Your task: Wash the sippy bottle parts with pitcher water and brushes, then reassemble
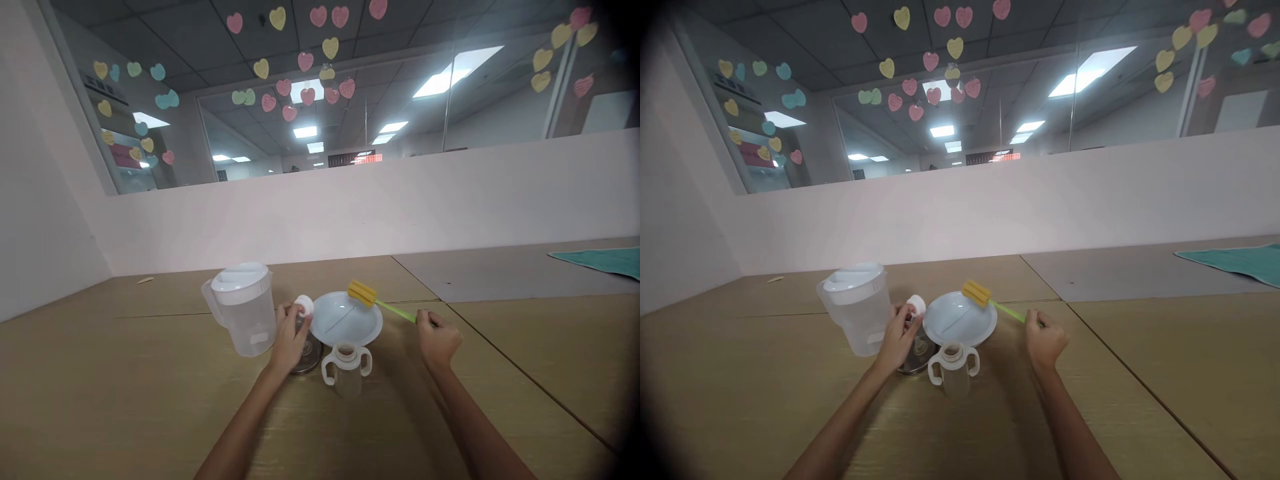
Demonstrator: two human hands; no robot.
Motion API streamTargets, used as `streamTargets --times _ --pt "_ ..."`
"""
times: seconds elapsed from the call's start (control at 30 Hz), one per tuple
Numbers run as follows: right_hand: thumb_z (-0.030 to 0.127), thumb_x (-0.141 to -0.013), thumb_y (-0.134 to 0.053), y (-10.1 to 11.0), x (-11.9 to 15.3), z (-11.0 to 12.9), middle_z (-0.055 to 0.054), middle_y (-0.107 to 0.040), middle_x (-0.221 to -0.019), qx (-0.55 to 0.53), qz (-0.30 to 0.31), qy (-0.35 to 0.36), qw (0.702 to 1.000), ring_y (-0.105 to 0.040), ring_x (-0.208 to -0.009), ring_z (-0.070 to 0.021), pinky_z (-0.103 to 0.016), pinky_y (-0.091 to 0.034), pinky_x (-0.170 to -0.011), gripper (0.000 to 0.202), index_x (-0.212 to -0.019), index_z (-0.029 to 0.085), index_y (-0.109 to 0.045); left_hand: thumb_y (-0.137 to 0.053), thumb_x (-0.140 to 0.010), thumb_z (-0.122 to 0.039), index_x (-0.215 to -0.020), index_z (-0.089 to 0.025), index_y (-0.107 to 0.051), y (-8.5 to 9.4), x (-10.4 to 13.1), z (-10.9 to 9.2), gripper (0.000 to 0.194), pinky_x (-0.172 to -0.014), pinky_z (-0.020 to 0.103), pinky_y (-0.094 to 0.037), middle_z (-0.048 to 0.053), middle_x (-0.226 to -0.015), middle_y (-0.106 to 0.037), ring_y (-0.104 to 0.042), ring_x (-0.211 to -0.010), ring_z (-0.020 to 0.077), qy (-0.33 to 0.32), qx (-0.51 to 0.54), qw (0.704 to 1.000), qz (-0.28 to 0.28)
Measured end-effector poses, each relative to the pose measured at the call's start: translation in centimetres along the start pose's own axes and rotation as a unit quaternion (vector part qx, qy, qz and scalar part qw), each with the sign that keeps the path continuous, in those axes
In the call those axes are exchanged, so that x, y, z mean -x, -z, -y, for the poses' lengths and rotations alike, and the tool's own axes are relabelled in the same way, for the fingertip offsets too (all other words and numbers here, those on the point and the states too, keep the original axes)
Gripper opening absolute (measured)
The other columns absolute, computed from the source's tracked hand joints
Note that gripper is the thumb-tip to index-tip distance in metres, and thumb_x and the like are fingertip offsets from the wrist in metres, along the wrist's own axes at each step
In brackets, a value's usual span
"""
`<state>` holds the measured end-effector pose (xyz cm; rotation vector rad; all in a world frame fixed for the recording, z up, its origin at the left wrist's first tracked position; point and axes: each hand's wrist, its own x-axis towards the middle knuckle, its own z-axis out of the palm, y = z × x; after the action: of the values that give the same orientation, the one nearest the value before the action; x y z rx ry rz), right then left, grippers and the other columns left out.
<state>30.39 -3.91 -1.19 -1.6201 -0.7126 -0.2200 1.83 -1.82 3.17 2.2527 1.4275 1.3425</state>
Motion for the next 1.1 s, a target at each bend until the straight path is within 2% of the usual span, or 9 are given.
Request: streamTargets --times 0.07,0.13,0.23,0.37,0.5,0.63,0.87,1.0,1.1 --pt "0.032 -0.067 -0.044 0.1 0.0 0.0 0.003 -0.026 -0.046 -0.011 0.011 -0.021 1.0 -0.025 -0.049 -0.0084 -0.024 -0.023 -0.05 0.029 -0.044 0.014 -0.046 -0.037 -0.087 -0.035 -0.091 -0.019 -0.049 0.6 1.0 1.3 0.02 -0.091 0.036 -0.038 0.007 -0.104 -0.044 -0.046 -0.103 0.0203 -0.015 -0.049 0.998 -0.027" --pt "0.032 -0.066 -0.045 0.3 -0.1 -0.1 0.003 -0.025 -0.047 -0.016 0.022 -0.036 0.999 -0.026 -0.05 -0.0085 -0.024 -0.023 -0.05 0.028 -0.044 0.014 -0.045 -0.038 -0.086 -0.03 -0.089 -0.019 -0.048 1.0 1.6 2.2 0.016 -0.093 0.036 -0.037 0.008 -0.106 -0.045 -0.045 -0.105 0.0209 -0.037 -0.087 0.995 -0.023" --pt "0.031 -0.066 -0.045 0.3 -0.1 -0.4 0.004 -0.02 -0.05 -0.017 0.022 -0.05 0.998 -0.027 -0.05 -0.0077 -0.024 -0.022 -0.051 0.027 -0.044 0.014 -0.042 -0.042 -0.081 -0.025 -0.087 -0.018 -0.049 1.2 1.9 2.7 0.011 -0.086 0.035 -0.041 0.007 -0.099 -0.049 -0.05 -0.097 0.0208 -0.05 -0.13 0.99 0.001" --pt "0.03 -0.066 -0.046 0.2 0.0 -0.9 0.006 -0.018 -0.049 -0.022 0.016 -0.06 0.998 -0.024 -0.05 -0.0068 -0.025 -0.02 -0.05 0.028 -0.044 0.016 -0.037 -0.044 -0.078 -0.022 -0.083 -0.018 -0.049 0.8 2.2 2.6 0.009 -0.079 0.034 -0.043 0.005 -0.087 -0.052 -0.052 -0.086 0.02 -0.033 -0.155 0.986 0.049" --pt "0.029 -0.066 -0.047 0.2 0.2 -0.9 0.007 -0.018 -0.048 -0.021 0.027 -0.06 0.998 -0.025 -0.049 -0.0067 -0.025 -0.02 -0.05 0.029 -0.044 0.017 -0.034 -0.047 -0.076 -0.02 -0.096 -0.016 -0.05 0.2 2.7 2.8 0.021 -0.082 0.036 -0.043 0.008 -0.093 -0.057 -0.052 -0.091 0.0222 -0.009 -0.156 0.983 0.095" --pt "0.029 -0.067 -0.045 0.1 0.2 -0.9 0.005 -0.02 -0.049 -0.018 0.034 -0.057 0.998 -0.027 -0.049 -0.0072 -0.024 -0.021 -0.05 0.028 -0.044 0.017 -0.035 -0.047 -0.079 -0.023 -0.11 -0.016 -0.05 -0.2 3.0 3.4 0.032 -0.088 0.038 -0.041 0.01 -0.105 -0.057 -0.051 -0.1 0.0238 -0.032 -0.163 0.979 0.115" --pt "0.033 -0.069 -0.043 -0.4 0.1 -1.7 0.001 -0.035 -0.046 0.012 0.059 -0.033 0.998 -0.032 -0.049 -0.0101 -0.025 -0.023 -0.05 0.028 -0.046 0.016 -0.046 -0.049 -0.081 -0.038 -0.104 -0.017 -0.059 -0.6 3.2 4.2 0.033 -0.084 0.04 -0.042 0.011 -0.099 -0.06 -0.054 -0.095 0.0264 -0.022 -0.218 0.967 0.133" --pt "0.033 -0.069 -0.043 -0.1 0.1 -1.1 0.0 -0.037 -0.045 0.02 0.062 -0.025 0.998 -0.032 -0.047 -0.0102 -0.025 -0.023 -0.05 0.03 -0.046 0.015 -0.048 -0.053 -0.077 -0.041 -0.117 -0.016 -0.051 -0.4 3.0 3.7 0.047 -0.087 0.042 -0.041 0.012 -0.107 -0.059 -0.053 -0.1 0.0276 -0.031 -0.202 0.974 0.095" --pt "0.033 -0.07 -0.042 0.0 0.1 -0.6 0.001 -0.034 -0.045 0.013 0.06 -0.019 0.998 -0.029 -0.047 -0.0094 -0.025 -0.022 -0.049 0.031 -0.044 0.016 -0.046 -0.047 -0.082 -0.04 -0.115 -0.018 -0.051 0.1 2.9 2.4 0.04 -0.086 0.041 -0.042 0.01 -0.105 -0.059 -0.053 -0.1 0.0255 -0.054 -0.146 0.987 0.038"
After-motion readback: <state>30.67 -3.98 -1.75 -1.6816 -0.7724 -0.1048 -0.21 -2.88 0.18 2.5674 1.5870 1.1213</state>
